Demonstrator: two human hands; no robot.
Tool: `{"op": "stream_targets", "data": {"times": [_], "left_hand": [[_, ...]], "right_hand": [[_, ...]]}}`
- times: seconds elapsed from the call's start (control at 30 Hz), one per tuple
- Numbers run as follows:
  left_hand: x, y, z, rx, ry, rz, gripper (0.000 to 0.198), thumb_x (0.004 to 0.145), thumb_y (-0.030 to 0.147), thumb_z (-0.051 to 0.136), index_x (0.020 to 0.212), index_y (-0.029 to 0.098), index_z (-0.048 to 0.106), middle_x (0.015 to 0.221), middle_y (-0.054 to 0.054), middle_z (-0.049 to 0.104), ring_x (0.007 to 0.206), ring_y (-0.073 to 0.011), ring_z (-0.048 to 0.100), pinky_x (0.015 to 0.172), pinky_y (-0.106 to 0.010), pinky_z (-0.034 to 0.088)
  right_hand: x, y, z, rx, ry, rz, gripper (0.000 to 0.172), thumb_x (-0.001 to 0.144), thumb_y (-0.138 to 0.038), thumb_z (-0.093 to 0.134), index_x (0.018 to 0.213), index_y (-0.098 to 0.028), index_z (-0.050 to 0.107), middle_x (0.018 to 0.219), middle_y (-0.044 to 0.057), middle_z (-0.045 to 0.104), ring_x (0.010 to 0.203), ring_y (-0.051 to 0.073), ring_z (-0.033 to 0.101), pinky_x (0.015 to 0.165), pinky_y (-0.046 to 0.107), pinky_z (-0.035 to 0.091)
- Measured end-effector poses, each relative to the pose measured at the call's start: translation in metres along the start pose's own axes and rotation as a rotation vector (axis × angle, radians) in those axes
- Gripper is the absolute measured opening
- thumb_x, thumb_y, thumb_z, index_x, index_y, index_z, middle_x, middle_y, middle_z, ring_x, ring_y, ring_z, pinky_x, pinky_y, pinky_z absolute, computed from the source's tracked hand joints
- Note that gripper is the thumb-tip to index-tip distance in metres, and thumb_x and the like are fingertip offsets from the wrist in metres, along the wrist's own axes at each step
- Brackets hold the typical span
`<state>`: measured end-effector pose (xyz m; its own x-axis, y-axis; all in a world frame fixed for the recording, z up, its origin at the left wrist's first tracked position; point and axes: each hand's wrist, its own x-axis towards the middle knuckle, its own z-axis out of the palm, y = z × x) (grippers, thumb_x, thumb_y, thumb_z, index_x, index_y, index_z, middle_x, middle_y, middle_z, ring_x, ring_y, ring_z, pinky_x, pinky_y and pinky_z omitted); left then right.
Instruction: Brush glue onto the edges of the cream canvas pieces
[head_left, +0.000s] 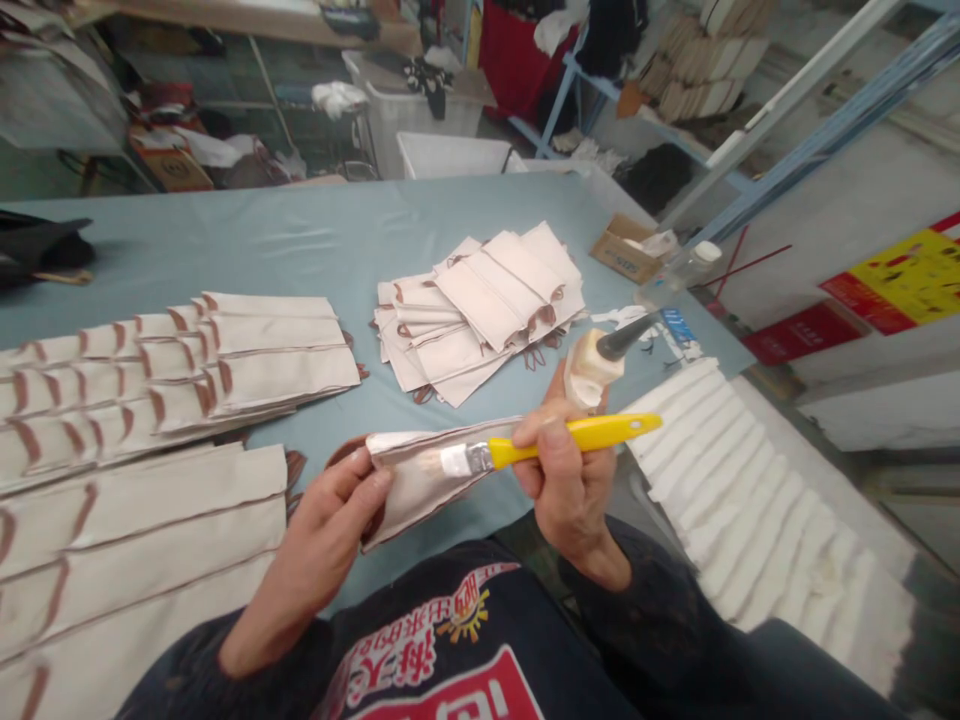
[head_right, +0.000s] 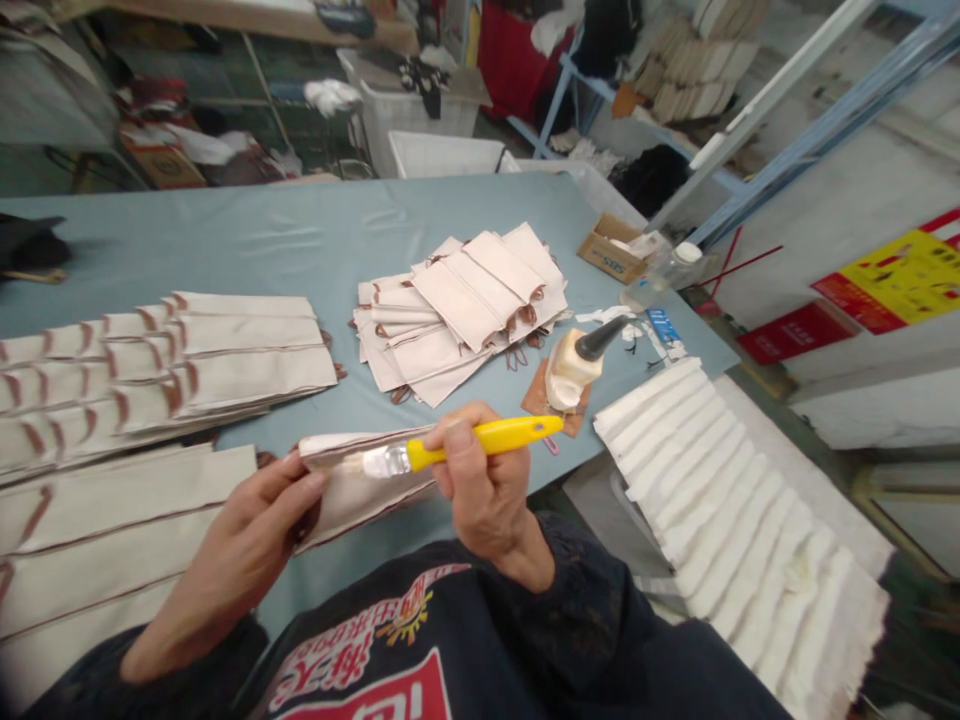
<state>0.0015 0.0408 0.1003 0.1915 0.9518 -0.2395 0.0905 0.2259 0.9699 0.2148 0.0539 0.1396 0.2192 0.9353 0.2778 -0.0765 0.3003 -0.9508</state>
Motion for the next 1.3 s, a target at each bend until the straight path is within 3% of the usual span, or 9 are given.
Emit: {"op": "stream_targets", "data": {"times": [0.13, 0.3, 0.47, 0.63, 0.77, 0.9, 1.0, 1.17, 1.3], "left_hand": [[0.002, 0.015, 0.001, -0.188, -0.138, -0.097, 0.042, 0.093, 0.047, 0.069, 0.122, 0.017, 0.076, 0.087, -0.007, 0.078, 0.076, -0.023, 0.07, 0.07, -0.033, 0.059], [-0.001, 0.017, 0.009, -0.228, -0.208, -0.101, 0.049, 0.087, 0.051, 0.077, 0.121, 0.016, 0.077, 0.088, -0.008, 0.078, 0.075, -0.0225, 0.068, 0.075, -0.035, 0.06], [0.0, 0.011, 0.005, -0.319, -0.189, -0.172, 0.045, 0.085, 0.049, 0.081, 0.116, 0.017, 0.079, 0.09, -0.007, 0.078, 0.069, -0.0161, 0.062, 0.069, -0.026, 0.054], [0.001, 0.014, 0.002, -0.337, -0.198, -0.22, 0.044, 0.083, 0.049, 0.084, 0.111, 0.016, 0.08, 0.083, -0.006, 0.075, 0.07, -0.0147, 0.059, 0.062, -0.02, 0.049], [0.004, 0.017, 0.005, -0.414, -0.198, -0.225, 0.042, 0.08, 0.046, 0.087, 0.109, 0.016, 0.081, 0.083, -0.005, 0.074, 0.069, -0.0128, 0.058, 0.061, -0.018, 0.048], [0.002, 0.018, 0.009, -0.452, -0.192, -0.216, 0.036, 0.08, 0.043, 0.088, 0.101, 0.014, 0.081, 0.074, -0.003, 0.071, 0.061, -0.0101, 0.055, 0.056, -0.016, 0.046], [0.0, 0.02, 0.011, -0.501, -0.191, -0.231, 0.034, 0.082, 0.041, 0.087, 0.101, 0.014, 0.081, 0.071, -0.003, 0.072, 0.058, -0.0106, 0.057, 0.059, -0.018, 0.051], [0.002, 0.022, 0.014, -0.595, -0.201, -0.254, 0.038, 0.083, 0.04, 0.086, 0.111, 0.016, 0.081, 0.085, -0.008, 0.081, 0.073, -0.0179, 0.072, 0.066, -0.021, 0.057], [0.003, 0.019, 0.016, -0.629, -0.17, -0.287, 0.04, 0.078, 0.036, 0.09, 0.112, 0.015, 0.081, 0.091, -0.01, 0.083, 0.076, -0.0213, 0.076, 0.061, -0.021, 0.057]], "right_hand": [[-0.005, 0.014, 0.006, -0.045, -0.149, -0.033, 0.033, 0.103, -0.048, 0.057, 0.087, -0.022, 0.068, 0.051, -0.009, 0.043, 0.038, 0.008, 0.038, 0.039, 0.022, 0.033], [-0.002, 0.032, 0.009, -0.106, -0.201, -0.109, 0.028, 0.104, -0.044, 0.056, 0.09, -0.023, 0.068, 0.06, -0.005, 0.051, 0.044, 0.011, 0.045, 0.046, 0.026, 0.042], [-0.002, 0.021, 0.003, -0.098, -0.087, -0.226, 0.03, 0.106, -0.044, 0.054, 0.088, -0.023, 0.066, 0.056, -0.007, 0.051, 0.04, 0.009, 0.042, 0.04, 0.022, 0.037], [0.002, 0.02, 0.006, -0.134, -0.285, -0.256, 0.029, 0.106, -0.041, 0.054, 0.088, -0.022, 0.067, 0.062, -0.005, 0.058, 0.044, 0.009, 0.048, 0.044, 0.023, 0.042], [0.003, 0.027, 0.006, -0.052, -0.159, -0.257, 0.026, 0.106, -0.04, 0.054, 0.091, -0.022, 0.066, 0.057, -0.007, 0.052, 0.041, 0.008, 0.045, 0.041, 0.022, 0.04], [0.0, 0.033, 0.004, -0.146, -0.244, -0.307, 0.022, 0.105, -0.037, 0.054, 0.094, -0.024, 0.067, 0.06, -0.006, 0.058, 0.041, 0.01, 0.048, 0.042, 0.023, 0.042], [0.002, 0.036, 0.005, -0.253, -0.263, -0.386, 0.025, 0.107, -0.037, 0.05, 0.093, -0.024, 0.065, 0.064, -0.003, 0.063, 0.045, 0.012, 0.055, 0.046, 0.025, 0.047], [0.01, 0.033, 0.006, -0.348, -0.282, -0.635, 0.026, 0.108, -0.031, 0.046, 0.09, -0.023, 0.064, 0.069, -0.001, 0.071, 0.056, 0.013, 0.066, 0.056, 0.025, 0.054], [0.012, 0.036, 0.001, -0.397, -0.342, -0.767, 0.023, 0.108, -0.029, 0.05, 0.091, -0.022, 0.064, 0.069, -0.001, 0.072, 0.056, 0.013, 0.064, 0.058, 0.026, 0.053]]}}
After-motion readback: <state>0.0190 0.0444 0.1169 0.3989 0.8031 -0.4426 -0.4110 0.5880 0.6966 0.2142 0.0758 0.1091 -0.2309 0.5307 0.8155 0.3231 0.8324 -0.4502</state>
